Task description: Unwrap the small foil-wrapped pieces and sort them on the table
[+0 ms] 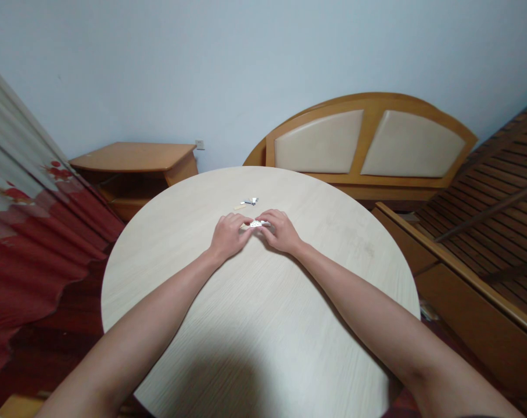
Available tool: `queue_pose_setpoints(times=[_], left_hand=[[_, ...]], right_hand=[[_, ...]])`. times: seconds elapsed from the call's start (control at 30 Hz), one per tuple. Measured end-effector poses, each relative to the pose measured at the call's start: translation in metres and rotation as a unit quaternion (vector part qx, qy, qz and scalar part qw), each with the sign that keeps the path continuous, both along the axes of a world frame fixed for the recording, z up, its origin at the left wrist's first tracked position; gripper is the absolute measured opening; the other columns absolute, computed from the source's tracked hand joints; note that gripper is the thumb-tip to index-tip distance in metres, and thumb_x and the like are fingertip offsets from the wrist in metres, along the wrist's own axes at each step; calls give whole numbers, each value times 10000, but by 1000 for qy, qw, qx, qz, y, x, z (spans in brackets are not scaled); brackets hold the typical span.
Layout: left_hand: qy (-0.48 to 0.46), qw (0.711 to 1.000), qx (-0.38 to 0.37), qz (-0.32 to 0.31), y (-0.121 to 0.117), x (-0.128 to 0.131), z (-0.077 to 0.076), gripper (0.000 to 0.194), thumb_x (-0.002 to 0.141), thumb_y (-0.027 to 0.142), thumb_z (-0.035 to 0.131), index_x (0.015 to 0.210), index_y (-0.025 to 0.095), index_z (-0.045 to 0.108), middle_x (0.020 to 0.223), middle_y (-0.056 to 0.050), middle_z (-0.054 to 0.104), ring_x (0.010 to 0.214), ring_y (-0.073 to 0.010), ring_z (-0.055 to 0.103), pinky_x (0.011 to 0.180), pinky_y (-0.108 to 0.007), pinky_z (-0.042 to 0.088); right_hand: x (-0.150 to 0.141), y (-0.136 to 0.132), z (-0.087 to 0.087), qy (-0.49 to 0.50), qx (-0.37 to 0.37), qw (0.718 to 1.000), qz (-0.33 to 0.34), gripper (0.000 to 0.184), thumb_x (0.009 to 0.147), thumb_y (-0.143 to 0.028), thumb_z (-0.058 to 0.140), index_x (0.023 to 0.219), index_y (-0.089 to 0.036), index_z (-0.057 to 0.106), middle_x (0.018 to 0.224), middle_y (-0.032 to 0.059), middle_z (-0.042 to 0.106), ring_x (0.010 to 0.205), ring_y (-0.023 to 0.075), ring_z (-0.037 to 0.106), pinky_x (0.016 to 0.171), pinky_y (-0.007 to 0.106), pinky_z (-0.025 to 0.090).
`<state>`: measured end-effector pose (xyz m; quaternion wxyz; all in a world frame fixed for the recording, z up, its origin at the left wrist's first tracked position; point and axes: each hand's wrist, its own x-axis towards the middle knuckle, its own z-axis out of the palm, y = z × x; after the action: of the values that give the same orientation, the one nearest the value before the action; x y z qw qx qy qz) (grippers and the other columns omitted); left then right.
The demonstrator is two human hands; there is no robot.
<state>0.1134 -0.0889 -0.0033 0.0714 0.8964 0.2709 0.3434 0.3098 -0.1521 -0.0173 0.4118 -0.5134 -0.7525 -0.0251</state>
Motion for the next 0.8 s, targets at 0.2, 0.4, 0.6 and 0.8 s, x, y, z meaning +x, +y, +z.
queue_pose_setpoints(times=[0.2, 0.4, 0.6, 0.8], left_hand=[[-20, 1000, -3, 22, 4, -2, -3, 106, 913, 278, 675, 981, 206, 712, 969, -51, 756, 953, -236, 661, 842, -378, 455], [-22, 999, -5, 27, 5, -2, -5, 94, 901, 268, 688, 971, 210, 711, 949, -44, 753, 925, -226, 659, 829, -368, 462], [-28, 999, -6, 26, 4, -3, -5, 98, 905, 281, 689, 970, 212, 712, 948, -42, 754, 906, -221, 659, 825, -368, 467], [-28, 999, -11, 19, 5, -3, -5, 100, 901, 268, 692, 978, 207, 712, 938, -43, 751, 916, -223, 663, 835, -371, 470]], right_hand=[[17, 7, -5, 2, -39, 999, -27, 223, 957, -318, 575, 1001, -232, 776, 1153, 89, 715, 1076, 268, 628, 971, 471, 445], [35, 11, -10, -28, -94, 995, 10, 306, 986, -329, 530, 873, -236, 799, 1113, 52, 758, 1037, 242, 662, 965, 438, 479], [50, 12, -14, -27, -97, 994, -31, 296, 990, -335, 529, 927, -232, 800, 1070, 52, 776, 992, 227, 682, 941, 406, 492], [48, 8, -7, 3, -65, 996, -53, 256, 969, -325, 555, 938, -208, 781, 1082, 86, 759, 1019, 249, 677, 950, 432, 483]])
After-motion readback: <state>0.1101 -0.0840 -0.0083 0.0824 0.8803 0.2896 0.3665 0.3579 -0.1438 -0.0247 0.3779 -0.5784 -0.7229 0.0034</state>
